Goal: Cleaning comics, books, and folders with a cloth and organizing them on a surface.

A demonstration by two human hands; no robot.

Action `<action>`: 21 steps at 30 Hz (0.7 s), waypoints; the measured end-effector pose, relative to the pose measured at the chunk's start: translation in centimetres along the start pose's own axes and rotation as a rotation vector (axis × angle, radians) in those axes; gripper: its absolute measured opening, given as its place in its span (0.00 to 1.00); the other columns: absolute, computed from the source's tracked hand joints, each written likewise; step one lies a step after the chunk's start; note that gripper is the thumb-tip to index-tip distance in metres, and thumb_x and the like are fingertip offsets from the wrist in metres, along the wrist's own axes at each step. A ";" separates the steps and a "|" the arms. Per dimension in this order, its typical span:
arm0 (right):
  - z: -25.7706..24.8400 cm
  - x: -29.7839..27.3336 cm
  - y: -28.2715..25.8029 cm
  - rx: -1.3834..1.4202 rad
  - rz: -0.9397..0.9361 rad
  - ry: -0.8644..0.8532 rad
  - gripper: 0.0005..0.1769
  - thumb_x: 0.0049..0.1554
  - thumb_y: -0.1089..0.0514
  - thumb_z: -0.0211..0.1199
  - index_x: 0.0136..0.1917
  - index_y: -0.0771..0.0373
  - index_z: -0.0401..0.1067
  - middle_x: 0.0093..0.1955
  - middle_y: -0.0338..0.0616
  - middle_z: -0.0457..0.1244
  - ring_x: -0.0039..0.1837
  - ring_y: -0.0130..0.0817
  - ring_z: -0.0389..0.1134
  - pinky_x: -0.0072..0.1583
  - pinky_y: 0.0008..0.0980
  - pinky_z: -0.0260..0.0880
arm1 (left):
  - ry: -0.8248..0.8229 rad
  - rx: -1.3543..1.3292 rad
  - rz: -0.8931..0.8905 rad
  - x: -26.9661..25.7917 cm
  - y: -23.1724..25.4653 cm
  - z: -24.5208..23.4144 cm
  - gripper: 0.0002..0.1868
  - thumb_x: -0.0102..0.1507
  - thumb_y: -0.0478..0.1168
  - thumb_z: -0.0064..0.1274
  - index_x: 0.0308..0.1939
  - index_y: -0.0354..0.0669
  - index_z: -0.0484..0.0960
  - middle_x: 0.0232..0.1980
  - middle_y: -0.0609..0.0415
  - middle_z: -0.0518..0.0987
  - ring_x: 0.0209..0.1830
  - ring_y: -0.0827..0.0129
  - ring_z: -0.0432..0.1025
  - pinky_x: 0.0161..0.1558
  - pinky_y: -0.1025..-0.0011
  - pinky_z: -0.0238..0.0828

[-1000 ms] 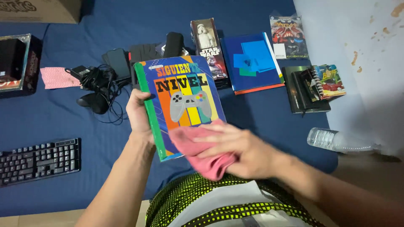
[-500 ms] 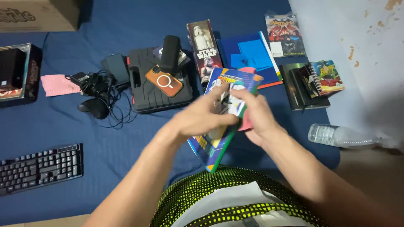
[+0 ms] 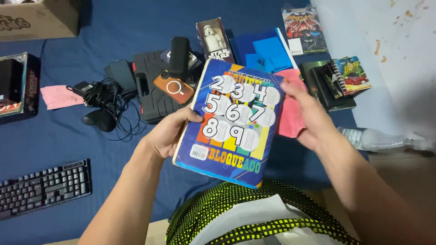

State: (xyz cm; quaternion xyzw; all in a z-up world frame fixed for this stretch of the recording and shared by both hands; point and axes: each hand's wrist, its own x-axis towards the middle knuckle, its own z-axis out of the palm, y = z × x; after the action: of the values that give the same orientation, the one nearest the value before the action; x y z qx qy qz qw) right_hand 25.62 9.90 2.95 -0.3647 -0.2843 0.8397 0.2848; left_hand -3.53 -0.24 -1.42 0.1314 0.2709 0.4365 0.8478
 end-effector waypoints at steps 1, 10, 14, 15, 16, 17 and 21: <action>-1.1 -0.2 -0.1 -0.099 -0.138 0.144 0.24 0.60 0.53 0.58 0.67 0.65 0.69 0.63 0.46 0.69 0.62 0.37 0.72 0.65 0.42 0.71 | 0.029 0.013 -0.005 -0.2 0.0 0.0 0.34 0.62 0.41 0.51 0.71 0.30 0.65 0.63 0.33 0.77 0.57 0.52 0.78 0.57 0.54 0.78; 2.1 -0.4 -1.7 -1.080 -0.954 0.371 0.28 0.62 0.58 0.64 0.73 0.66 0.65 0.62 0.51 0.65 0.55 0.43 0.65 0.54 0.41 0.66 | 0.123 0.011 0.023 1.4 -1.0 1.9 0.36 0.58 0.47 0.49 0.68 0.29 0.69 0.59 0.33 0.80 0.52 0.50 0.79 0.57 0.53 0.77; 5.9 2.1 1.3 -1.767 -1.133 0.108 0.27 0.52 0.58 0.68 0.66 0.52 0.73 0.73 0.48 0.62 0.74 0.57 0.57 0.73 0.58 0.58 | 0.021 -0.182 0.092 3.6 -3.8 1.0 0.33 0.62 0.49 0.46 0.66 0.31 0.70 0.59 0.36 0.79 0.53 0.49 0.77 0.60 0.52 0.75; 7.1 1.1 2.1 -1.766 -1.135 0.109 0.27 0.52 0.58 0.68 0.66 0.52 0.73 0.73 0.48 0.62 0.74 0.57 0.57 0.73 0.58 0.58 | 0.021 -0.179 0.093 3.4 -4.1 0.8 0.33 0.62 0.49 0.46 0.66 0.31 0.70 0.59 0.36 0.79 0.53 0.49 0.77 0.60 0.52 0.75; 8.2 0.1 3.0 -1.707 -1.057 -0.036 0.28 0.53 0.54 0.70 0.67 0.53 0.72 0.72 0.47 0.61 0.74 0.58 0.57 0.72 0.59 0.56 | -0.006 -0.235 0.198 3.1 -4.5 0.6 0.32 0.65 0.51 0.45 0.67 0.32 0.70 0.60 0.36 0.78 0.56 0.50 0.76 0.61 0.51 0.74; 9.4 -1.0 3.9 -1.642 -0.976 -0.177 0.30 0.53 0.49 0.71 0.68 0.55 0.72 0.70 0.46 0.61 0.74 0.59 0.57 0.71 0.60 0.54 | -0.034 -0.291 0.304 2.8 -4.8 0.3 0.30 0.68 0.53 0.44 0.68 0.34 0.69 0.61 0.37 0.77 0.58 0.50 0.75 0.62 0.51 0.74; 8.2 -3.4 4.0 -1.604 -1.022 -0.524 0.23 0.54 0.52 0.69 0.64 0.48 0.75 0.77 0.46 0.60 0.76 0.49 0.60 0.74 0.62 0.53 | -0.055 -0.365 0.448 0.2 -3.6 3.1 0.32 0.72 0.58 0.40 0.70 0.38 0.68 0.65 0.39 0.76 0.62 0.51 0.74 0.64 0.51 0.73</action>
State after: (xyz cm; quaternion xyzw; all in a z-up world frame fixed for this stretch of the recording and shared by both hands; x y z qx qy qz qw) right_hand 20.12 2.66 6.45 -0.0854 -0.9470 0.2281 0.2095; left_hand 0.74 -2.16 -0.60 0.0451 0.1290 0.6508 0.7469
